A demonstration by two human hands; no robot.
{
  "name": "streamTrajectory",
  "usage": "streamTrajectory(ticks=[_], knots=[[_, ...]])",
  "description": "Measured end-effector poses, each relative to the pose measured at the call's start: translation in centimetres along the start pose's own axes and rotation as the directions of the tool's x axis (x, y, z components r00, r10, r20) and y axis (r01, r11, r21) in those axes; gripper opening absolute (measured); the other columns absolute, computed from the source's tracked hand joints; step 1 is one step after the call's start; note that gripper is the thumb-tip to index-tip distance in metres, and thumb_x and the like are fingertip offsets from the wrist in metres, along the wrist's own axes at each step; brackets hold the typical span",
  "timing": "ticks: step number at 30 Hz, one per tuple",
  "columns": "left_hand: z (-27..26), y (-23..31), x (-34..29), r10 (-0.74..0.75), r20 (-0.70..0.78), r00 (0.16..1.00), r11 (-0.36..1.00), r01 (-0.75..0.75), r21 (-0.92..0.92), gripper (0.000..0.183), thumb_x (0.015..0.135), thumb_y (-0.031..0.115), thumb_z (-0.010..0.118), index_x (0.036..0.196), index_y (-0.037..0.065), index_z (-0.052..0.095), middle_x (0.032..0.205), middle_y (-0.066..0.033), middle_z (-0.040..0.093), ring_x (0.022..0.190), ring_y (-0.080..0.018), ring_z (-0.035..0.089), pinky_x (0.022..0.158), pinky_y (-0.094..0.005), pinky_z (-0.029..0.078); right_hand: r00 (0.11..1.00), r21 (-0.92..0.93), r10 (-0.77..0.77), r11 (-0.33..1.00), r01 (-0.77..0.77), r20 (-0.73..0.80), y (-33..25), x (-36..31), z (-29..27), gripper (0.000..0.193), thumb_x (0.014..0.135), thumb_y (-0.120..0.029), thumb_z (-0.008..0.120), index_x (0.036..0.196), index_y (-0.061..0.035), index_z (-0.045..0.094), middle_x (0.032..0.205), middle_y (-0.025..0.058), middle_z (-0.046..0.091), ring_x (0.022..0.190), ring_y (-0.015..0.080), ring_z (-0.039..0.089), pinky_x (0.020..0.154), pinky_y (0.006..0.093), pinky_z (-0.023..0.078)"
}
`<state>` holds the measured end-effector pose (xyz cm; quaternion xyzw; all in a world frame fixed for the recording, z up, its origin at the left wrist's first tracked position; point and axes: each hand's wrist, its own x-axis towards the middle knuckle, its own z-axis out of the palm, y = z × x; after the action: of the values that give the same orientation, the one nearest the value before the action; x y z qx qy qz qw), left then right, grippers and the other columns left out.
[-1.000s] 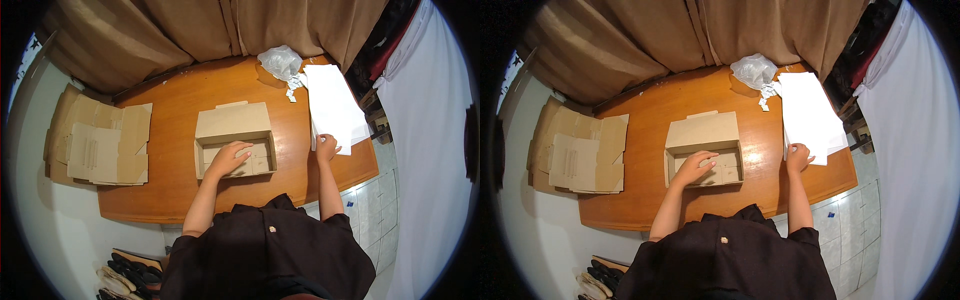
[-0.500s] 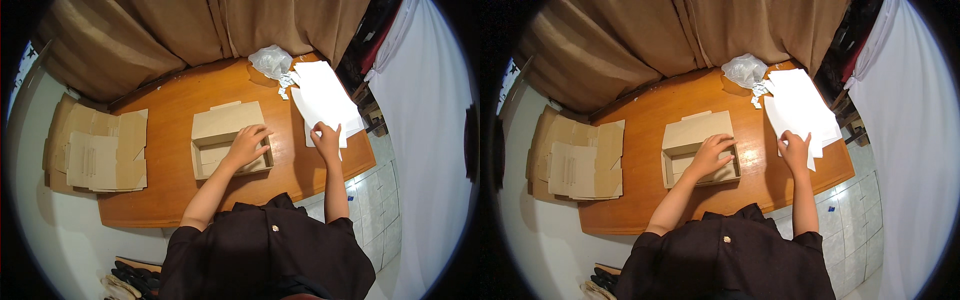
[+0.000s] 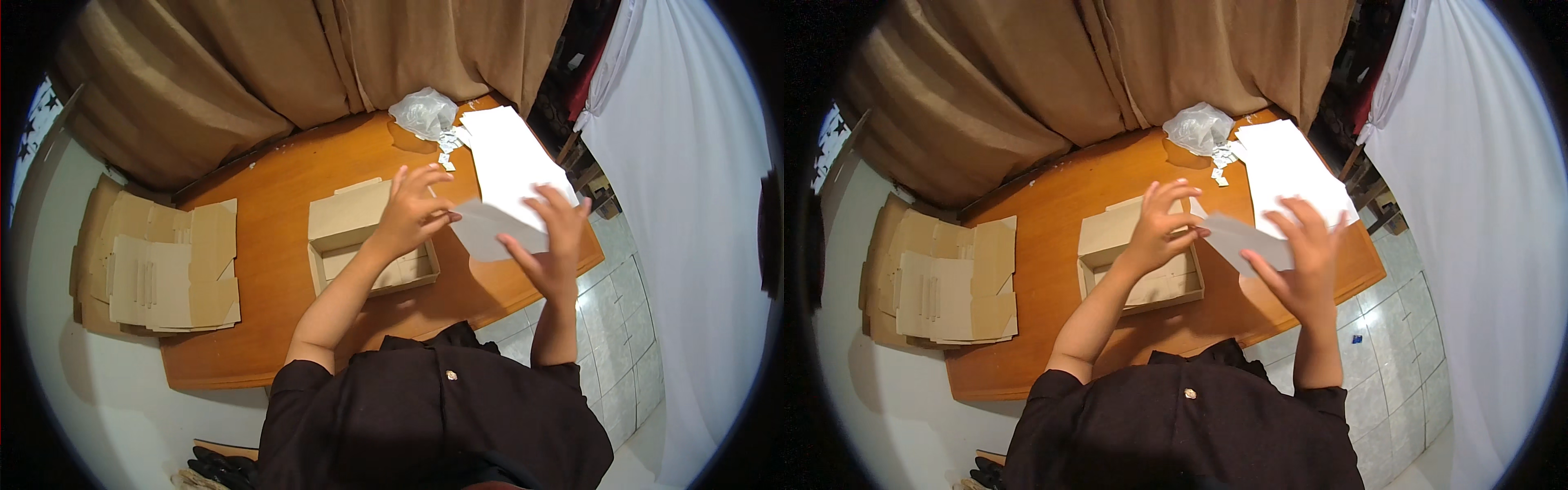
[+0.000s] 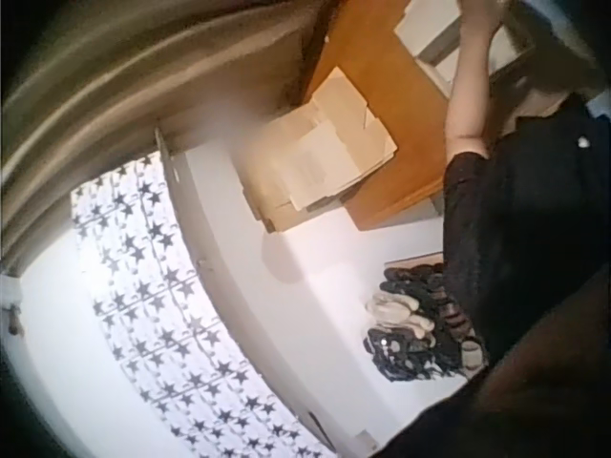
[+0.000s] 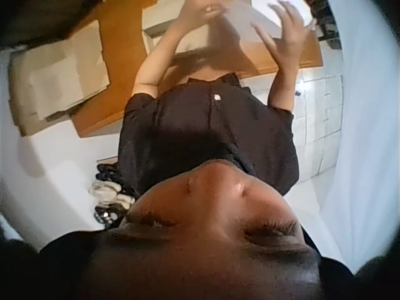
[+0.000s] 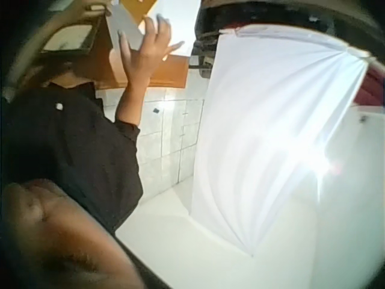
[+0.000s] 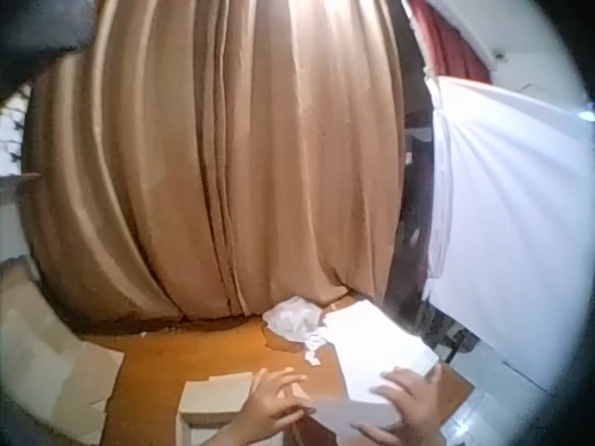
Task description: Folding cardboard boxes, inserting tissue paper, and stacking the completed boxes on a storage shelf.
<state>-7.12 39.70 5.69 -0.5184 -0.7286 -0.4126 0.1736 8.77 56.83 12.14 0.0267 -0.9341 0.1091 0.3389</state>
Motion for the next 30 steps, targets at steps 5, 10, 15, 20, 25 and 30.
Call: streamTrajectory(ticks=[5, 10, 15, 20, 25, 30], knots=[[-7.2, 1.5, 0.2, 0.024, -0.224, 0.974, 0.999, -0.014, 0.044, 0.014, 0.065, 0.013, 0.078, 0.076, 0.011, 0.07, 0.118, -0.0074, 0.054, 0.12, -0.0307, 0.041, 0.101, -0.042, 0.031, 0.924, 0.399, 0.226, 0.913, -0.09, -0.308, 3.0, -0.5, 1.6, 0.094, 0.053, -0.039, 0.084, 0.129, -0.0063, 0.039, 0.13, 0.0134, 0.042, 0.125, 0.0302, 0.036, 0.106, 0.0458, 0.018], [-13.1, 2.9, -2.5, -0.023, -0.388, 0.921, 0.997, 0.048, 0.055, 0.015, 0.064, 0.015, 0.079, 0.074, 0.011, 0.07, 0.118, -0.0073, 0.053, 0.12, -0.0299, 0.04, 0.098, -0.0445, 0.033, 0.951, 0.837, 0.27, 0.478, -0.267, 0.149, 3.0, -0.8, 7.1, 0.103, 0.051, -0.035, 0.085, 0.133, -0.0009, 0.033, 0.131, 0.0128, 0.038, 0.126, 0.0263, 0.032, 0.106, 0.036, 0.022], [-17.1, 4.2, -6.3, -0.122, -0.479, 0.869, 0.984, 0.169, 0.056, 0.014, 0.064, 0.016, 0.079, 0.074, 0.01, 0.07, 0.12, -0.0082, 0.052, 0.123, -0.0321, 0.038, 0.101, -0.0447, 0.032, 0.955, 0.822, 0.063, 0.493, -0.283, 0.291, -0.6, -0.1, 9.5, 0.015, 0.073, -0.015, 0.072, 0.077, -0.002, 0.068, 0.109, 0.011, 0.058, 0.115, 0.0271, 0.042, 0.1, 0.0398, 0.027], [-20.8, 5.0, -8.3, -0.198, -0.549, 0.812, 0.961, 0.271, 0.053, 0.015, 0.065, 0.018, 0.079, 0.073, 0.009, 0.07, 0.123, -0.0093, 0.05, 0.125, -0.0328, 0.036, 0.103, -0.0442, 0.029, 0.955, 0.904, -0.054, 0.343, -0.255, 0.29, -3.8, 1.4, 9.4, 0.01, 0.072, -0.011, 0.071, 0.073, -0.0019, 0.067, 0.11, 0.0108, 0.058, 0.117, 0.027, 0.042, 0.1, 0.0399, 0.027], [-22.5, 5.4, -8.2, -0.214, -0.529, 0.821, 0.949, 0.302, 0.085, 0.018, 0.07, 0.021, 0.077, 0.072, 0.006, 0.068, 0.128, -0.0119, 0.047, 0.127, -0.0329, 0.034, 0.107, -0.0468, 0.02, 0.958, 0.918, -0.078, 0.315, -0.24, 0.277, -5.0, 1.8, 8.8, 0.007, 0.073, -0.008, 0.07, 0.071, -0.0018, 0.067, 0.11, 0.0106, 0.058, 0.12, 0.0275, 0.04, 0.1, 0.0397, 0.027], [-21.7, 3.7, -6.6, -0.307, -0.528, 0.792, 0.924, 0.381, 0.034, 0.018, 0.069, 0.02, 0.078, 0.072, 0.005, 0.068, 0.124, -0.0112, 0.05, 0.124, -0.0317, 0.038, 0.101, -0.0432, 0.029, 0.953, 0.921, 0.096, 0.246, -0.301, 0.286, -4.9, 2.2, 9.1, 0.008, 0.076, -0.008, 0.068, 0.075, -0.0007, 0.066, 0.109, 0.0105, 0.058, 0.115, 0.0249, 0.043, 0.099, 0.0379, 0.028]])
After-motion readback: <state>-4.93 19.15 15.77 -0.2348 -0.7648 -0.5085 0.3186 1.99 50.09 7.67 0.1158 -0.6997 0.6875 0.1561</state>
